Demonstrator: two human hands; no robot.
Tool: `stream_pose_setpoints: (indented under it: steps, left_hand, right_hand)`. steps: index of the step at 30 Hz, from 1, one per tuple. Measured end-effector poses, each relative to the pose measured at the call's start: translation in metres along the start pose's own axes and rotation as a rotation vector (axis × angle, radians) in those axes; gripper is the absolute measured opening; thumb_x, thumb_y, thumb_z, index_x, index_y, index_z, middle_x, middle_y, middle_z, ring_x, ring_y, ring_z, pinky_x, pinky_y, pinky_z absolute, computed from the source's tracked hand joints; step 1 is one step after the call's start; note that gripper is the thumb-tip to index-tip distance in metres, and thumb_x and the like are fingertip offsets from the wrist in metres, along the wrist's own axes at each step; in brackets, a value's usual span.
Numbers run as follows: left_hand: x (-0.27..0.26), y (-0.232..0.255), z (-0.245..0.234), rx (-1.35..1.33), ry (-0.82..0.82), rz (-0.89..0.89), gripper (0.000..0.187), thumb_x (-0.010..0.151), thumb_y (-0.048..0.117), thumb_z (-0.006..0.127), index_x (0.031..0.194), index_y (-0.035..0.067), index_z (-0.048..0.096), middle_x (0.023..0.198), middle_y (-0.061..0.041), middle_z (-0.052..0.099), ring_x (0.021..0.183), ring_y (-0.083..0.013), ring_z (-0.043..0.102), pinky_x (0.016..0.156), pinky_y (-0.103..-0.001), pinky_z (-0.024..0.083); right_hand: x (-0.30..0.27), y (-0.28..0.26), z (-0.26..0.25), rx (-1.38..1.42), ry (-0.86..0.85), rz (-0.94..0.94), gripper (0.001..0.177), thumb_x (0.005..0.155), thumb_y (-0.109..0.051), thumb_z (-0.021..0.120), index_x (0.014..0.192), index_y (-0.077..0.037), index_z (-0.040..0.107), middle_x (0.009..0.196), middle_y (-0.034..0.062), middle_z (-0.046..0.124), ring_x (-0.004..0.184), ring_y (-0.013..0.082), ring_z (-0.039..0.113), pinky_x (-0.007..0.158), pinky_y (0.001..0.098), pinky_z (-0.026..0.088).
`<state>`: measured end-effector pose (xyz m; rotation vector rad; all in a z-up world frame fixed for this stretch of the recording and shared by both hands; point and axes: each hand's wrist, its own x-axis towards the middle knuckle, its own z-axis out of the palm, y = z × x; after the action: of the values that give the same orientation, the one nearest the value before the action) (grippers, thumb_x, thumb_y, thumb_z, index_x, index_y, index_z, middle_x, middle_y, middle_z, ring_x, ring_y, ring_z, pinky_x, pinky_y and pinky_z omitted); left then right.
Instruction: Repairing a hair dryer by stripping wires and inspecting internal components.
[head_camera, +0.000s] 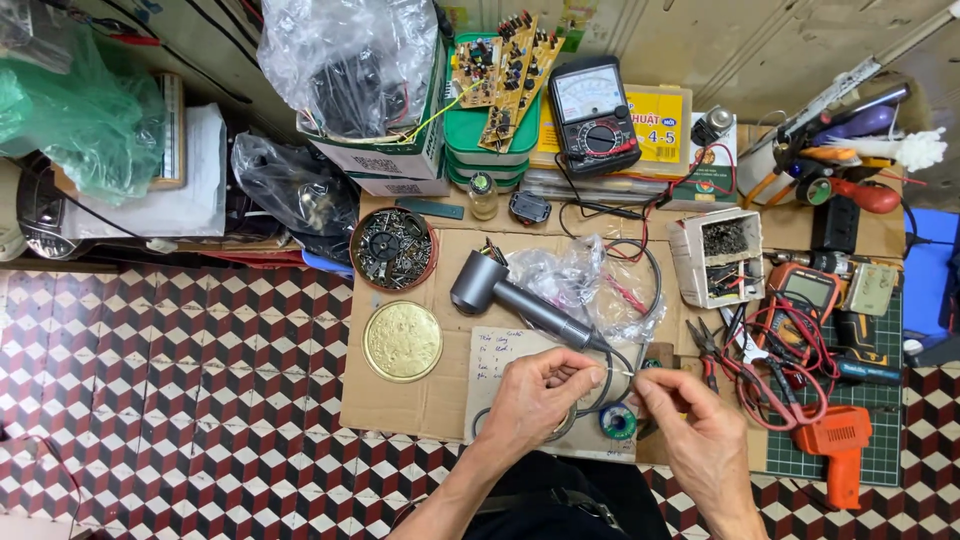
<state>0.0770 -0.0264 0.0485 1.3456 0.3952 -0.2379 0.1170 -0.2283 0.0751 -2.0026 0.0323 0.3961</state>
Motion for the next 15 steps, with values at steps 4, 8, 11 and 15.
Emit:
stream_pose_setpoints:
  steps: [4, 8, 11, 15]
  left_hand:
    - [0.034, -0.026, -0.049, 0.151, 0.195, 0.158, 0.018, 0.096, 0.019, 0.071, 0.102, 0.004, 0.077, 0.089, -0.004, 0.078, 0.08, -0.0108, 0.069, 0.074, -0.028, 0.057]
    - [0.102, -0.063, -0.119, 0.822, 0.545, 0.089, 0.044, 0.09, 0.032, 0.074, 0.123, 0.004, 0.063, 0.111, -0.015, 0.07, 0.098, -0.0299, 0.067, 0.085, -0.041, 0.055]
    - [0.149, -0.082, -0.144, 0.975, 0.49, 0.054, 0.08, 0.073, 0.043, 0.087, 0.131, 0.0, 0.052, 0.123, -0.021, 0.062, 0.113, -0.0371, 0.06, 0.097, -0.045, 0.048]
    - [0.173, -0.072, -0.139, 0.979, 0.224, -0.341, 0.108, 0.06, 0.054, 0.092, 0.14, 0.0, 0.043, 0.126, -0.024, 0.061, 0.118, -0.038, 0.061, 0.102, -0.041, 0.05]
  right_hand:
    - [0.023, -0.009, -0.028, 0.147, 0.123, 0.019, 0.018, 0.098, -0.007, 0.065, 0.111, 0.004, 0.072, 0.092, 0.0126, 0.075, 0.08, 0.0153, 0.071, 0.074, 0.0261, 0.059]
    - [0.034, -0.002, -0.055, 0.257, 0.236, 0.094, 0.02, 0.104, -0.007, 0.06, 0.117, 0.007, 0.067, 0.102, 0.0175, 0.074, 0.088, 0.0196, 0.072, 0.08, 0.0299, 0.059]
    - [0.034, 0.024, -0.058, 0.288, 0.224, 0.142, 0.022, 0.104, -0.006, 0.059, 0.118, 0.008, 0.065, 0.103, 0.0195, 0.074, 0.091, 0.0217, 0.073, 0.079, 0.0319, 0.059]
    - [0.022, 0.05, -0.045, 0.372, 0.18, 0.241, 0.022, 0.101, -0.007, 0.059, 0.115, 0.009, 0.066, 0.101, 0.0203, 0.074, 0.091, 0.0248, 0.074, 0.076, 0.0347, 0.06]
